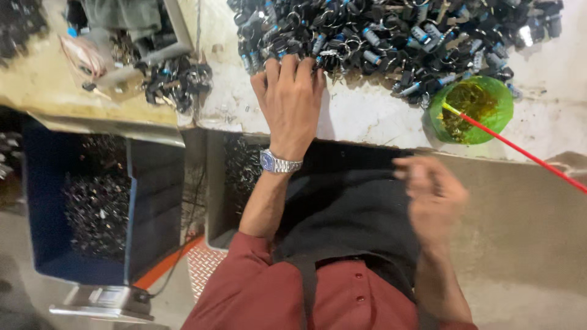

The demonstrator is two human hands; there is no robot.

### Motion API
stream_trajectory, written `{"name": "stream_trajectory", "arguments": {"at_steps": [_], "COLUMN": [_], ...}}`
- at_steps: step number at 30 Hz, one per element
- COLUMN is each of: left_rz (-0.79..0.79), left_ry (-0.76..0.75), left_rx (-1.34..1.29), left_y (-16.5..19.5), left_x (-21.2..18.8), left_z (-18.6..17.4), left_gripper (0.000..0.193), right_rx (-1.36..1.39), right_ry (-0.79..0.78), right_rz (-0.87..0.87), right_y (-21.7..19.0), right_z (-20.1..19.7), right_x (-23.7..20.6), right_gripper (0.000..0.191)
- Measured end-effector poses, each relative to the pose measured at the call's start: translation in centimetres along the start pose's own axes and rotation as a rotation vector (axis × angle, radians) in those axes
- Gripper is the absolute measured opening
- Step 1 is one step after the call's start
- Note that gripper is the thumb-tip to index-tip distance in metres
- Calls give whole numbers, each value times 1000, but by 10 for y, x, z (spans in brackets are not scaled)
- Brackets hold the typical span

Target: The person picks small metal lock components one at a time from a pile on the workbench, applies liquid to each part with a brush dipped into a green cup, and places the treated parts into a bin below the bench.

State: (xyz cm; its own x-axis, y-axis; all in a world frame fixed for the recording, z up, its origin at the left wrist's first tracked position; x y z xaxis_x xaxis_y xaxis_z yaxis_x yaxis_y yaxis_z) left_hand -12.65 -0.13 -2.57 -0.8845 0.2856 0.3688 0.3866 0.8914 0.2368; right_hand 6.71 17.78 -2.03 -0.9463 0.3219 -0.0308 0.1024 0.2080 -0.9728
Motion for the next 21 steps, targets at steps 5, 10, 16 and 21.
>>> {"name": "stream_trajectory", "arguments": {"at_steps": [5, 10, 16, 21], "left_rz": [-64, -87, -285, -493], "left_ry": [111, 298, 218, 50], "left_rx": [-101, -537, -1409, -1655], "left_y": [-9, -16, -12, -1], "left_x": [1, -12, -31, -66], "left_z": [-15, -42, -48, -33], "left_gripper": [20, 16, 25, 27], "right_rx": [-826, -984, -1023, -950], "right_ry": [-182, -295, -306, -271], "right_rz": [-460, -390, -331, -361], "right_y": [-35, -49, -48, -47], "right_z": [56, 80, 85, 79], "right_x": [55, 81, 83, 83], "right_gripper": [33, 49, 38, 34]}}
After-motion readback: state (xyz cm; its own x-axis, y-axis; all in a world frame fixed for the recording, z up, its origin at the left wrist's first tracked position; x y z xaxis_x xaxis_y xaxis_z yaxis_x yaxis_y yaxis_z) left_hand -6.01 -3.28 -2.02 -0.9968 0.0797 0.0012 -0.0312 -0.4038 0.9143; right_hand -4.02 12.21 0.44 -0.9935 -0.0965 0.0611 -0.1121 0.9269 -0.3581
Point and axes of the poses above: each hand's wrist, its own x-axis towards the middle knuckle, its own z-axis out of the palm, y = z × x, the point moved 1 cm from there along x, towards the middle knuckle, and after that the axes turned 9 degrees about -y, right-handed, at the moved point
